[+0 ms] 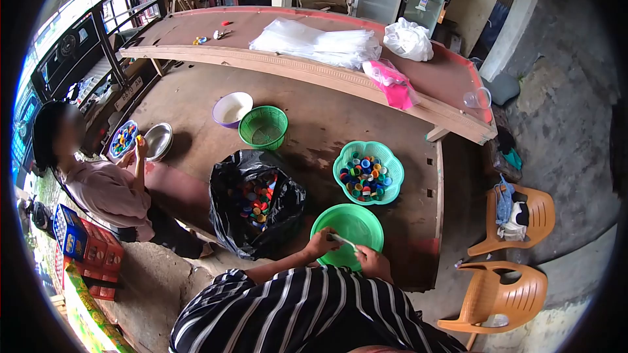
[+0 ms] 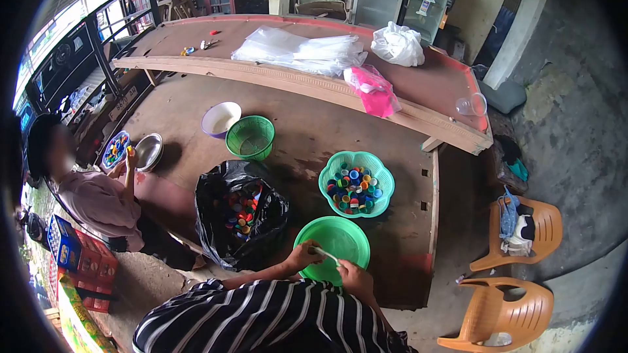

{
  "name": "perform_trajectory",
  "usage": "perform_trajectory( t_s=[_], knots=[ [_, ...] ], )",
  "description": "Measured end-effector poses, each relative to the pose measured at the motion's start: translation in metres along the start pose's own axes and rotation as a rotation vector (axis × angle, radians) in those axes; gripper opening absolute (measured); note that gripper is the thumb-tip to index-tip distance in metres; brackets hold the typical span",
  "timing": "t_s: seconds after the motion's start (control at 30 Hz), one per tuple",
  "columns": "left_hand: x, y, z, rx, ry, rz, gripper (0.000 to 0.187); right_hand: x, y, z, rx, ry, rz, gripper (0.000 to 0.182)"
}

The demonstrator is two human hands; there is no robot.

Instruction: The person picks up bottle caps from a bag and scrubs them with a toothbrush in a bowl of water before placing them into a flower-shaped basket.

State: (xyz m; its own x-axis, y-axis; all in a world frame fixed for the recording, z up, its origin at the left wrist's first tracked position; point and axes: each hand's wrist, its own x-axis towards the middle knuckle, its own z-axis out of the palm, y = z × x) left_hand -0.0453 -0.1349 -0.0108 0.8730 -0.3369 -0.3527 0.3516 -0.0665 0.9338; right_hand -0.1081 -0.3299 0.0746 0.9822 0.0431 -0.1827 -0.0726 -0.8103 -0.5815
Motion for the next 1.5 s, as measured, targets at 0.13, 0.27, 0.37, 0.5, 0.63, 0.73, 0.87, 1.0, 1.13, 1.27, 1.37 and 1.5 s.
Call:
perform_trajectory(
  t_s=[0.13,0.27,0.37,0.5,0.63,0.73,0.87,1.0,1.13,1.27,1.37,1.5],
  knots=[
    [0.009,-0.012,0.007,-0.064,-0.052,0.149,0.033,0.000,0.004,-0.004,-0.031,0.207,0.016,0.026],
    [0.006,-0.010,0.001,0.135,-0.068,0.225,0.026,0.000,0.008,0.004,0.083,0.066,-0.014,0.025],
    [0.008,-0.020,0.004,-0.237,-0.089,0.085,0.026,0.006,0.011,0.002,0.008,0.167,-0.030,0.023],
    [0.005,-0.015,-0.003,-0.084,-0.042,0.027,0.026,0.004,0.003,-0.004,0.152,0.002,-0.081,0.021],
    [0.000,0.001,0.001,-0.188,-0.066,0.065,0.024,0.008,0.011,0.000,0.016,0.145,0.001,0.023],
    [0.002,-0.002,0.001,-0.112,-0.062,0.094,0.031,0.006,0.004,-0.012,0.153,0.081,-0.027,0.024],
    [0.003,-0.005,-0.001,-0.019,-0.114,0.126,0.032,0.004,0.009,-0.009,0.103,0.021,-0.006,0.024],
    [0.004,-0.006,-0.004,-0.009,-0.058,0.059,0.029,0.010,0.009,-0.012,0.125,0.065,-0.046,0.024],
    [0.005,-0.020,-0.008,0.080,-0.012,0.103,0.031,0.013,0.011,-0.005,0.069,0.053,-0.040,0.020],
    [0.004,-0.016,-0.010,0.069,0.002,0.099,0.032,0.035,0.020,0.011,-0.056,0.198,-0.066,0.019],
    [0.009,-0.021,-0.014,0.062,-0.020,0.111,0.033,0.045,0.034,0.033,-0.293,0.084,-0.144,0.018],
    [0.018,-0.036,-0.016,0.064,0.028,0.056,0.034,0.046,0.021,0.022,-0.187,0.050,-0.078,0.019]
  ],
)
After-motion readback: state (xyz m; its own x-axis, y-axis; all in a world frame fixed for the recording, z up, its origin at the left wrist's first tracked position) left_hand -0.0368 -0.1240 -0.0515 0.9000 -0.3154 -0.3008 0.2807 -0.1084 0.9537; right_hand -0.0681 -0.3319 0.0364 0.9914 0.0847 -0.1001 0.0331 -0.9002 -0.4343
